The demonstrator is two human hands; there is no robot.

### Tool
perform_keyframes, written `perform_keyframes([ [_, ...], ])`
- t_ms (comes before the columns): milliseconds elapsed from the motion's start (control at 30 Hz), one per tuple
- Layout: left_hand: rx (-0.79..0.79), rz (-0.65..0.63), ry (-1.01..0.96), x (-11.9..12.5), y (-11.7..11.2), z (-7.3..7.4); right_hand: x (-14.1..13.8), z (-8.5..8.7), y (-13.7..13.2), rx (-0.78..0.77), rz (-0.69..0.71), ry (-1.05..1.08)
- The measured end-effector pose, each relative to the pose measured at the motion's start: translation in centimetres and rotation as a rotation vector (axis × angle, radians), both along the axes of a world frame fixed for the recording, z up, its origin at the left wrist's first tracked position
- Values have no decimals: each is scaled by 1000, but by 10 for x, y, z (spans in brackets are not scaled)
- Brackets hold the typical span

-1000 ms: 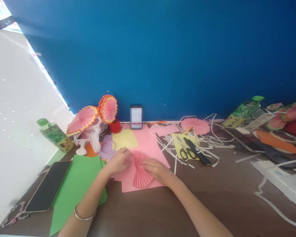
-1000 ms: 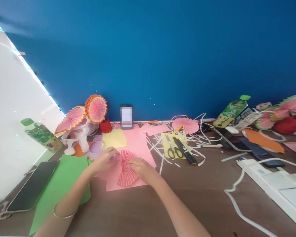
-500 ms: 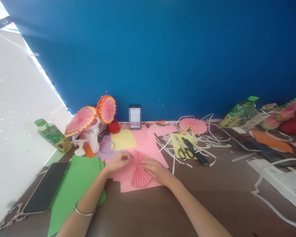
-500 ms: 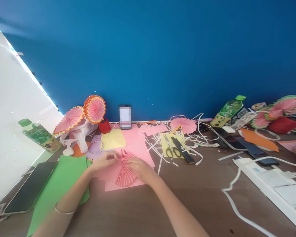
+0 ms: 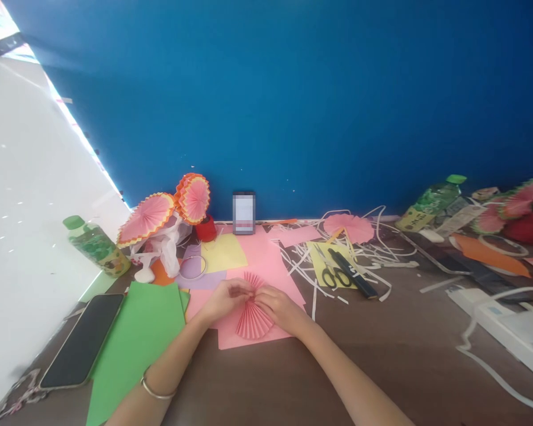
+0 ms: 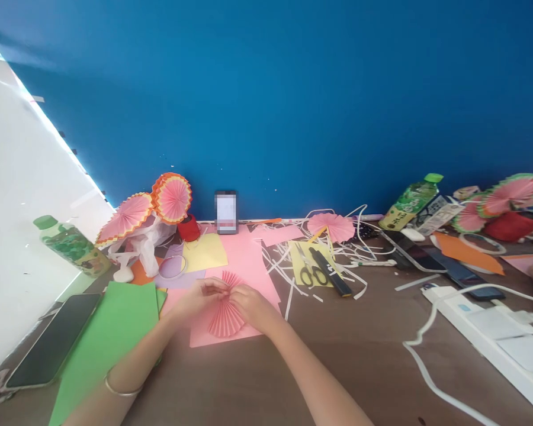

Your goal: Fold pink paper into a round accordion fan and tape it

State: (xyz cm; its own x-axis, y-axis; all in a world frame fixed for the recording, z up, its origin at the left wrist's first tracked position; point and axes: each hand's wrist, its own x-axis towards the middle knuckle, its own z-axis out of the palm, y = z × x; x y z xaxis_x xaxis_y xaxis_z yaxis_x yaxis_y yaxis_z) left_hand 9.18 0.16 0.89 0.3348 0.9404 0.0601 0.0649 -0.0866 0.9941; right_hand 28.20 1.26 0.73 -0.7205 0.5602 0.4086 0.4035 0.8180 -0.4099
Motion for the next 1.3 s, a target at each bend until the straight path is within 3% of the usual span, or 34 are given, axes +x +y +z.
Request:
perform_keyframes([
  [400, 27, -20, -7, 0, 0, -2, -6, 3, 1, 77, -41, 60],
  [767, 245, 23, 277, 11, -2, 3, -14, 8, 1, -173, -218, 206],
  [933, 199, 71, 223, 12, -2, 0, -10, 15, 5, -230, -365, 465],
  [1133, 133, 82, 163, 13, -3, -1, -3, 11, 4, -242, -235, 326],
  [1300, 58, 79, 124, 12, -1, -2, -8, 7, 4, -238, -249, 294],
])
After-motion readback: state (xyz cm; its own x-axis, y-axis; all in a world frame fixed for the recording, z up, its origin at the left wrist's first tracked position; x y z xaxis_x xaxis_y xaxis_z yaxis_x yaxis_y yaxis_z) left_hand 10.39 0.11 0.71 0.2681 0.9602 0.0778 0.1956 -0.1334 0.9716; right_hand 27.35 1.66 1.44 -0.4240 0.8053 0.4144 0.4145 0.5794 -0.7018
